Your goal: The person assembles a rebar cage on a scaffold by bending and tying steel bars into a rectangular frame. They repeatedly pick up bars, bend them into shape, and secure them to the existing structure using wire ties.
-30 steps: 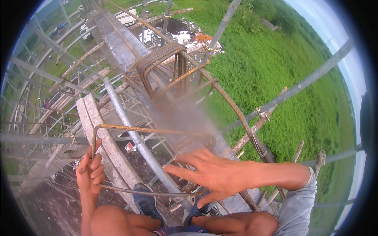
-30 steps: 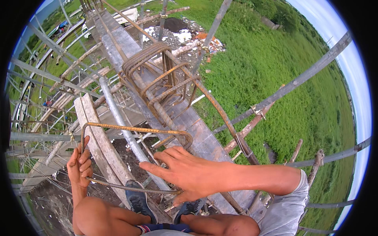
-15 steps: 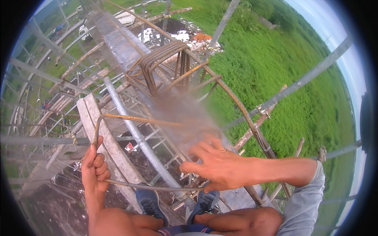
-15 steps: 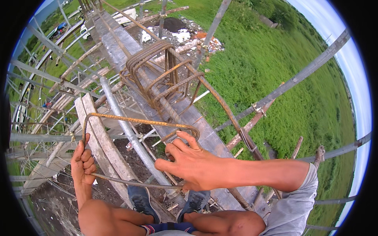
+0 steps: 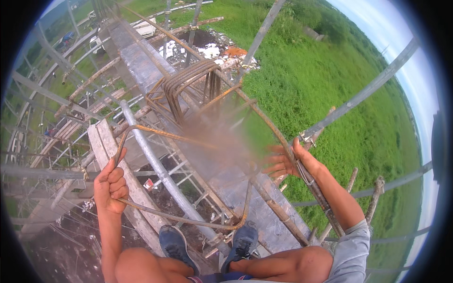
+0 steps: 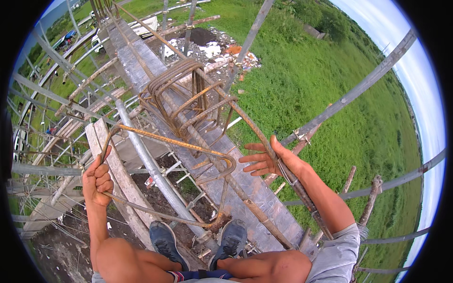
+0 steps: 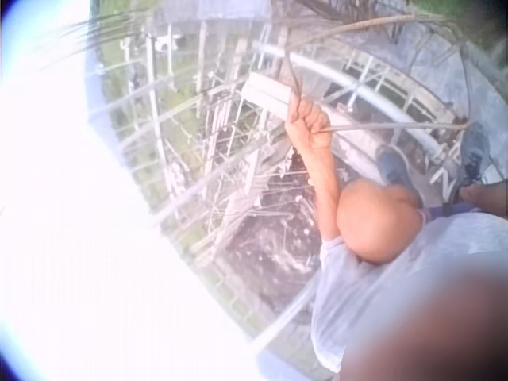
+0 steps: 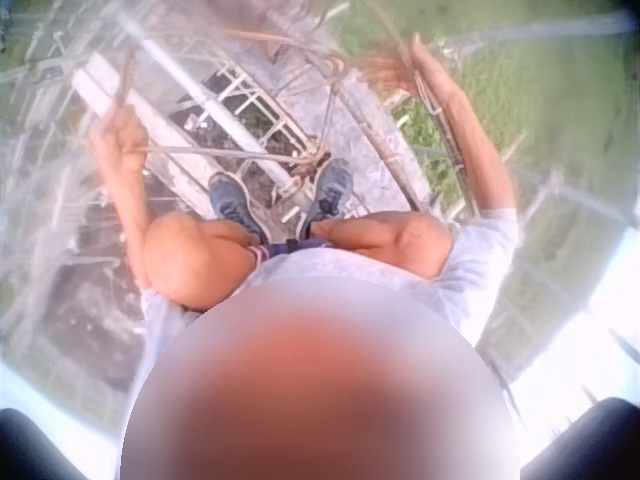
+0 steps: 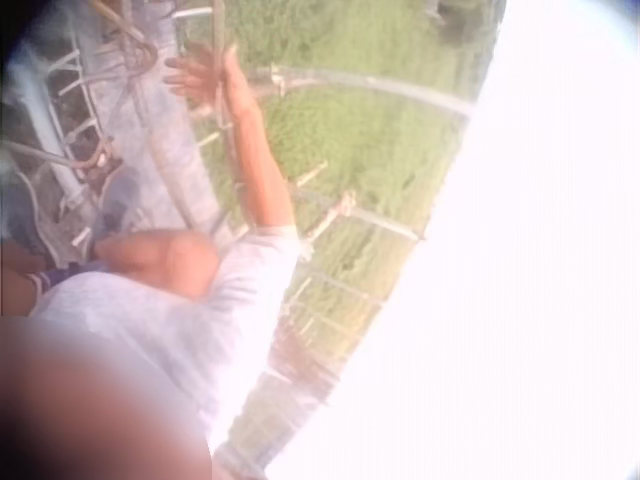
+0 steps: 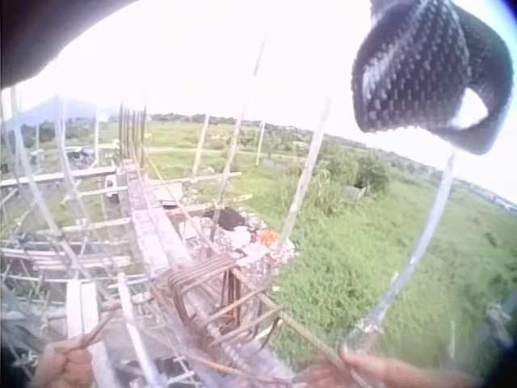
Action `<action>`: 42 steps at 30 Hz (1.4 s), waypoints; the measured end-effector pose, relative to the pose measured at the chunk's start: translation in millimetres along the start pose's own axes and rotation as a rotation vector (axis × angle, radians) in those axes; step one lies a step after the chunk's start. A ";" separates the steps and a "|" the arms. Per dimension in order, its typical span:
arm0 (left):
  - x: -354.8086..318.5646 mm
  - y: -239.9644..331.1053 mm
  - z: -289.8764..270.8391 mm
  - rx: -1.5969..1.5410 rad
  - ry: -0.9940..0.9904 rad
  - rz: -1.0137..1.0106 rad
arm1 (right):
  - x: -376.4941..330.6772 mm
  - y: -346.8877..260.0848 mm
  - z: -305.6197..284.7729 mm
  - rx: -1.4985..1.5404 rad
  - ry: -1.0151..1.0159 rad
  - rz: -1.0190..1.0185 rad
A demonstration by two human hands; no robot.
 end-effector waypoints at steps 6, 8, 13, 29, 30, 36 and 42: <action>-20.0 -48.6 -51.2 0.088 0.116 0.161 | 2.6 31.0 -1.8 0.163 0.022 -0.016; -12.6 -45.6 -46.9 0.110 0.068 0.180 | 3.1 23.8 0.9 0.242 0.058 -0.004; 9.4 -24.5 2.6 0.143 0.001 0.132 | 0.0 12.9 8.4 0.243 0.095 0.032; 62.4 -12.8 66.2 0.132 -0.138 -0.165 | 3.0 21.2 17.4 0.714 -0.295 0.121; 63.6 -10.2 56.4 0.164 -0.071 -0.108 | 3.8 20.6 17.2 0.713 -0.296 0.118; 28.1 -41.8 21.6 0.172 -0.056 0.071 | 8.2 15.8 16.7 0.702 -0.317 0.108; 62.5 -24.4 110.4 0.503 -0.120 0.110 | 9.8 15.1 21.7 0.629 -0.282 0.145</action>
Point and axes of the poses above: each hand's wrist, its own x-axis towards the middle knuckle, its own z-axis out of the palm, y = z × x, the point moved 5 cm from there along x, towards the middle knuckle, and after that the axes turned 2 degrees about -x, right-handed, at the moved point
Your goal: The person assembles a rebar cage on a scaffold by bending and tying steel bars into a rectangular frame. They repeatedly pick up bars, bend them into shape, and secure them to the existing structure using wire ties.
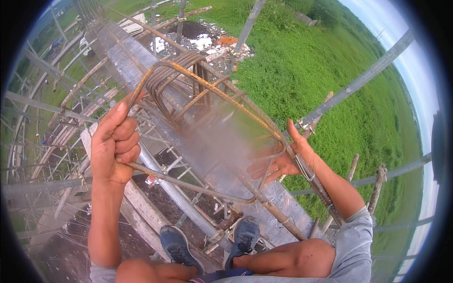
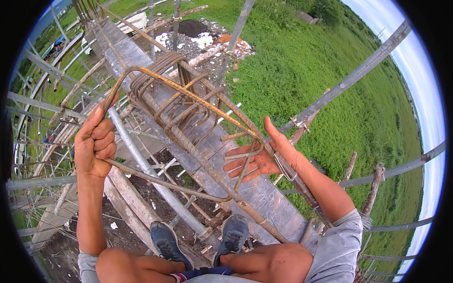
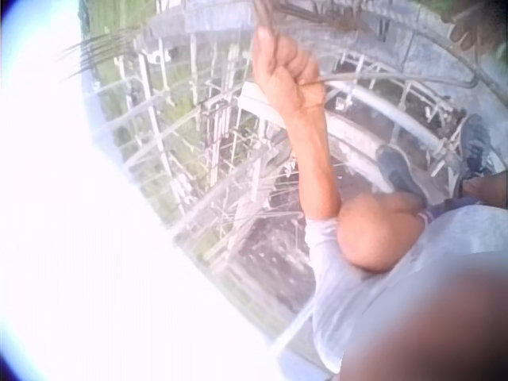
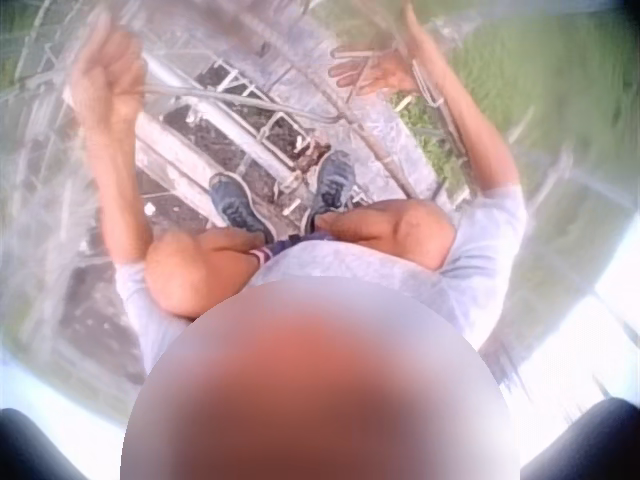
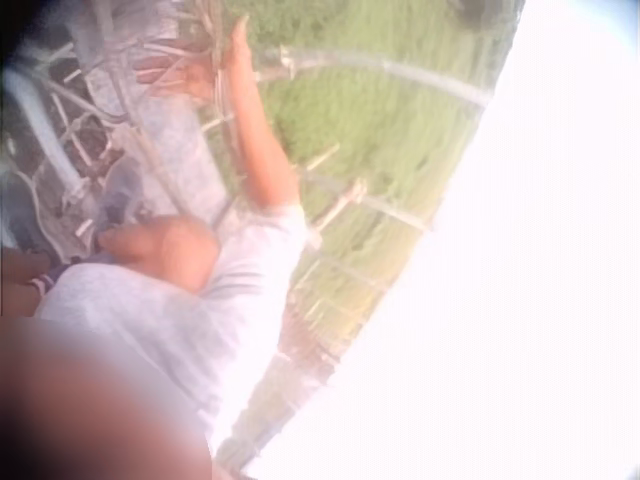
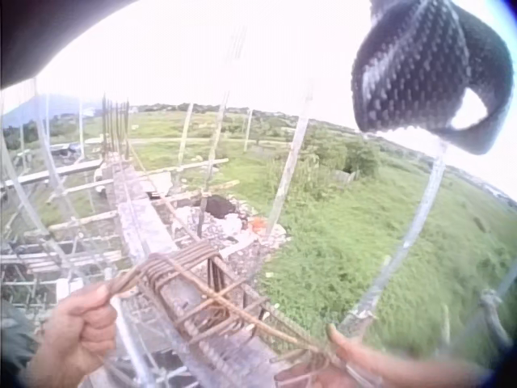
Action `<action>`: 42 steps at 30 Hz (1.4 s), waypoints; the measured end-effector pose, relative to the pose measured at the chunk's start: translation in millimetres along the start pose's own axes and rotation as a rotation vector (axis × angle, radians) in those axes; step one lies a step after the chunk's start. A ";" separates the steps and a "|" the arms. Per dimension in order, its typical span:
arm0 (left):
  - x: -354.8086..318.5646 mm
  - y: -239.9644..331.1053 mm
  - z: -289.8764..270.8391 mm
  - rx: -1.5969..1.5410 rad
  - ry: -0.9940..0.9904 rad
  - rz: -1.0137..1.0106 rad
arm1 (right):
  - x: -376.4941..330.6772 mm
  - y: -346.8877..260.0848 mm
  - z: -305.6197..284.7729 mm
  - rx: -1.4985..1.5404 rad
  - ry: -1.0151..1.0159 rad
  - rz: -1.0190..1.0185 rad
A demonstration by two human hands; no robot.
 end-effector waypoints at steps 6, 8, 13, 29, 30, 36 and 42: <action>-23.0 -28.7 -3.4 -0.106 0.104 -0.095 | -1.5 3.5 -3.1 0.091 0.034 -0.059; -33.3 -43.9 -18.3 -0.131 0.107 -0.069 | -2.8 5.2 -12.7 0.055 0.183 -0.066; -37.7 -55.8 -42.9 -0.155 0.111 -0.016 | -9.9 -1.7 -9.6 -0.261 0.241 -0.197; -42.7 -48.1 -59.1 -0.122 0.099 0.024 | -7.3 -20.3 89.8 -2.318 0.337 -1.098; -42.7 -48.8 -58.5 -0.121 0.097 0.026 | -0.7 -16.4 88.8 -2.327 0.361 -1.060; -45.3 -52.6 -59.3 -0.061 0.107 0.064 | 15.3 -7.9 77.9 -2.137 0.505 -0.769; -42.0 -59.6 -65.0 -0.012 0.148 0.017 | -3.2 -24.9 92.8 -1.984 0.264 -0.580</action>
Point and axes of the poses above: each hand's wrist, its own x-axis towards the middle knuckle, its own z-axis out of the palm, y = z × x, the point moved 5 cm from there along x, towards the middle knuckle, and after that the axes turned 2 degrees about -x, right-handed, at the moved point
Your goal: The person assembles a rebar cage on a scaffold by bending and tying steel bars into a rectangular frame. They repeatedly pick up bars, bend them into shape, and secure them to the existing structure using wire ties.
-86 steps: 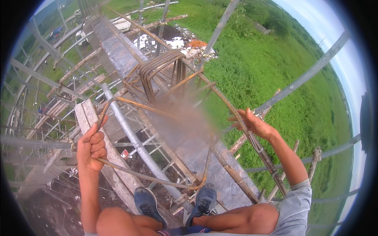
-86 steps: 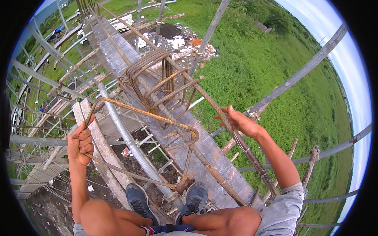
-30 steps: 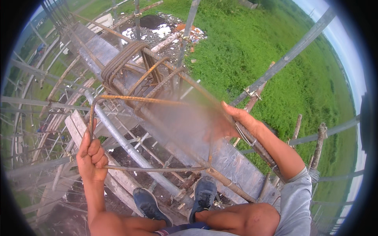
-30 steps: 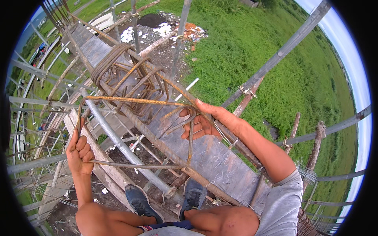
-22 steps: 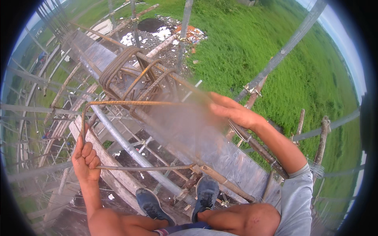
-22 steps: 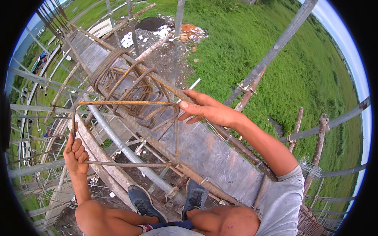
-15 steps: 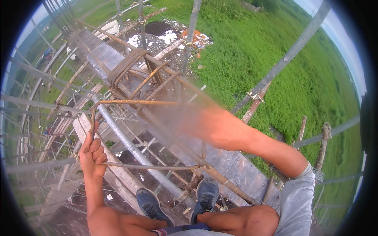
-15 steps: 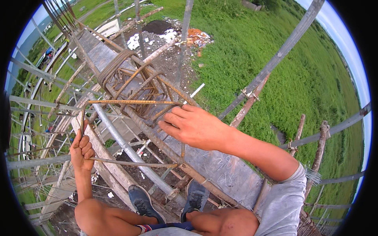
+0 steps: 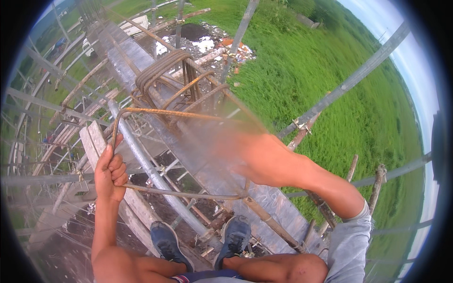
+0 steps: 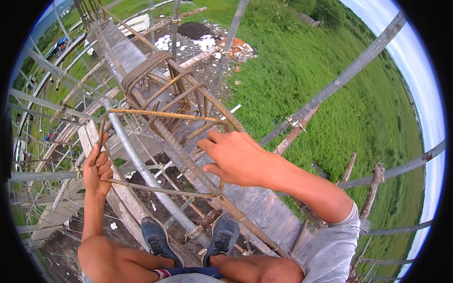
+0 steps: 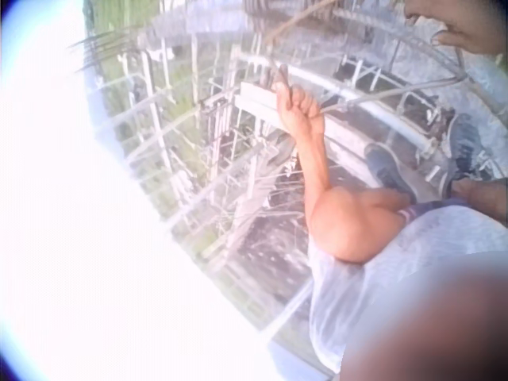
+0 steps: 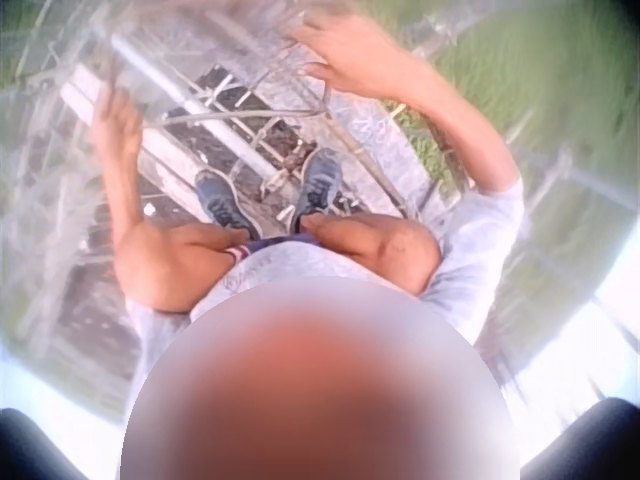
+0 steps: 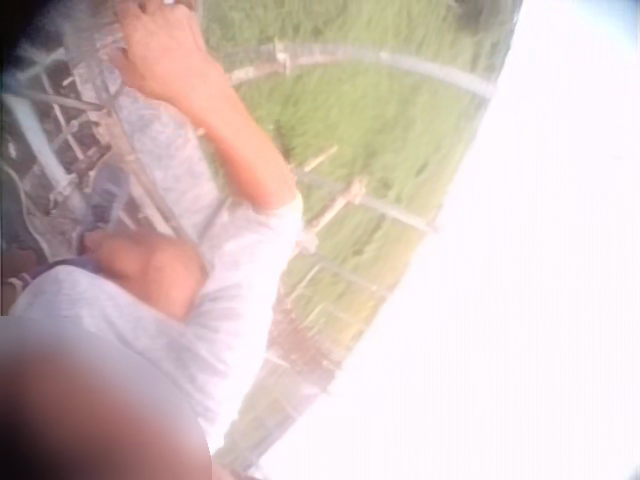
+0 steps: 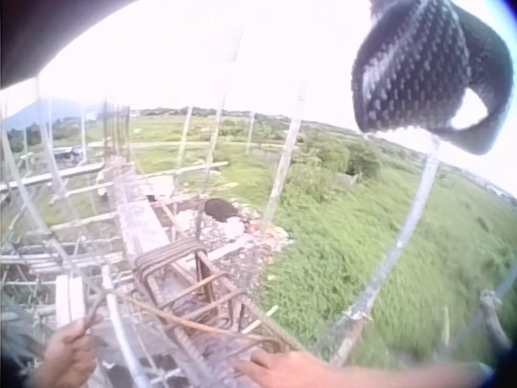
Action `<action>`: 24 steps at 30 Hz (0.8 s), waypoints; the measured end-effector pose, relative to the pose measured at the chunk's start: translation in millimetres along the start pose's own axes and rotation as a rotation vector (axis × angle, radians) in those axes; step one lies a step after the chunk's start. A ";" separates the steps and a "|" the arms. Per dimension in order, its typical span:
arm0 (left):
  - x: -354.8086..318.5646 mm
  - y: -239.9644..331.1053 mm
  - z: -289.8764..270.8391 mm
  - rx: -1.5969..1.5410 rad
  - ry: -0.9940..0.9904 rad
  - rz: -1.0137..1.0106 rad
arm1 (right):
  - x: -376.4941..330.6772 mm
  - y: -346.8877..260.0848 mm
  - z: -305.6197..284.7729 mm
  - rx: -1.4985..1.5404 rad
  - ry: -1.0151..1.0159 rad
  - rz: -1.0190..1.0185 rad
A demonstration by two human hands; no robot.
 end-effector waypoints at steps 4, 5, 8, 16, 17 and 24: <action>0.3 1.1 3.7 0.018 -0.001 -0.007 | 1.3 2.8 -13.6 0.006 -0.162 -0.056; -0.6 1.7 4.4 0.024 0.017 -0.008 | 2.7 2.8 -14.9 0.027 -0.171 -0.080; -4.4 2.6 7.4 0.063 0.051 -0.005 | 7.4 4.6 -11.3 0.036 -0.198 -0.024; -10.1 1.7 12.8 0.067 0.094 0.000 | 17.6 0.8 -11.0 -0.151 -0.281 0.094; -10.6 0.3 13.6 0.055 0.094 -0.002 | 19.1 0.0 -12.4 -0.155 -0.298 0.074; -5.9 -17.4 23.8 0.001 0.038 0.056 | 4.9 11.9 -39.4 -0.194 -0.248 0.130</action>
Point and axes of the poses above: each hand's wrist, its own x-axis towards the middle knuckle, its own z-axis out of the palm, y = z × x, the point moved 5 cm from there along x, towards the middle knuckle, and after that the axes turned 2 degrees about -x, right-handed, at the moved point
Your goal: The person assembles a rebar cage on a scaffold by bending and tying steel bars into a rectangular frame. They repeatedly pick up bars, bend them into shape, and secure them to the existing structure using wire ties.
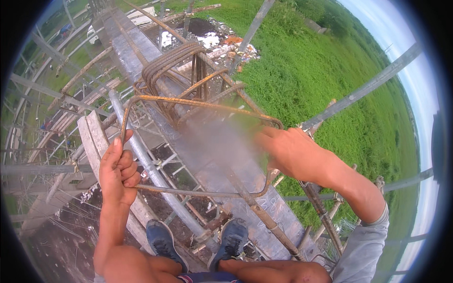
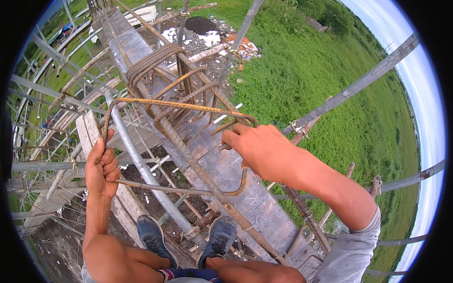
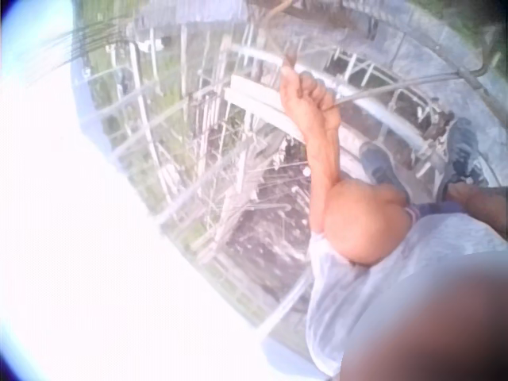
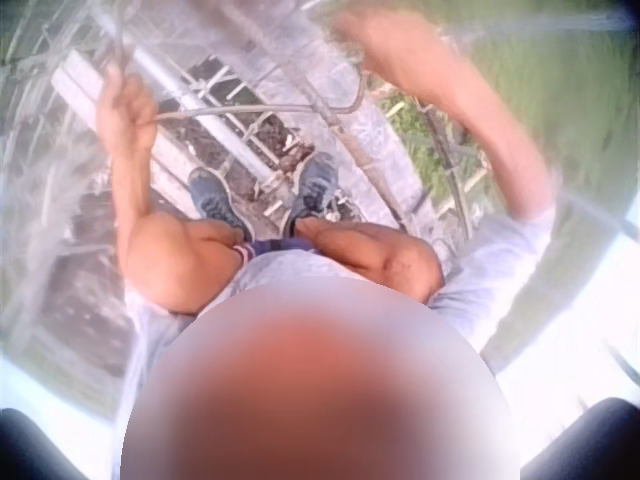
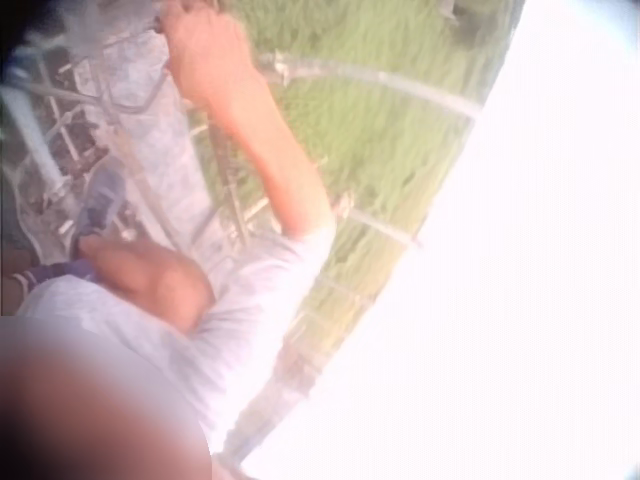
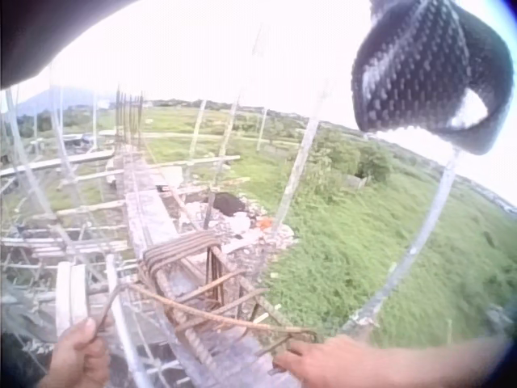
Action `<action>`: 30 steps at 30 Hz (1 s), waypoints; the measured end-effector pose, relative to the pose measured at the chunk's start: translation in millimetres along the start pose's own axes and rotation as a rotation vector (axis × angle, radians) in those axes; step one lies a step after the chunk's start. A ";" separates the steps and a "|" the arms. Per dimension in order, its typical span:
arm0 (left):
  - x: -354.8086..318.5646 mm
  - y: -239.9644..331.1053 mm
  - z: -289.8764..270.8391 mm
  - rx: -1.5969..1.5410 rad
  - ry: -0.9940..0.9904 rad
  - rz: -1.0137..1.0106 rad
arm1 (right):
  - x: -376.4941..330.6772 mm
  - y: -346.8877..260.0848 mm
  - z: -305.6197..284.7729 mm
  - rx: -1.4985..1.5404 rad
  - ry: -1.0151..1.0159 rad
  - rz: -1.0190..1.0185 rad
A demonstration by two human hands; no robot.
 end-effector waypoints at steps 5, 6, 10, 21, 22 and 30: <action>2.5 -16.2 -4.2 -0.180 0.122 -0.140 | -57.0 44.6 -29.5 0.339 0.535 0.099; 2.2 -17.5 1.4 -0.217 0.022 -0.127 | -54.2 64.8 -16.8 0.594 0.470 0.223; -12.0 -35.0 5.7 -0.374 -0.031 -0.235 | -25.8 90.2 64.3 1.475 0.285 0.482; -14.4 -45.0 29.1 -0.204 -0.050 -0.250 | 9.4 96.6 91.9 1.530 0.554 0.649; -8.2 -41.3 36.1 -0.246 -0.058 -0.252 | 9.0 97.3 93.4 1.522 0.567 0.686; -21.5 -60.9 48.4 -0.213 -0.003 -0.289 | 11.8 112.2 87.7 1.420 0.659 0.790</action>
Point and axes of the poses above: each hand's wrist, its own x-axis towards the middle knuckle, its own z-axis out of the palm, y = z × x, the point moved 5 cm from there along x, towards the middle knuckle, and after that the axes turned 2 degrees about -x, right-handed, at the moved point
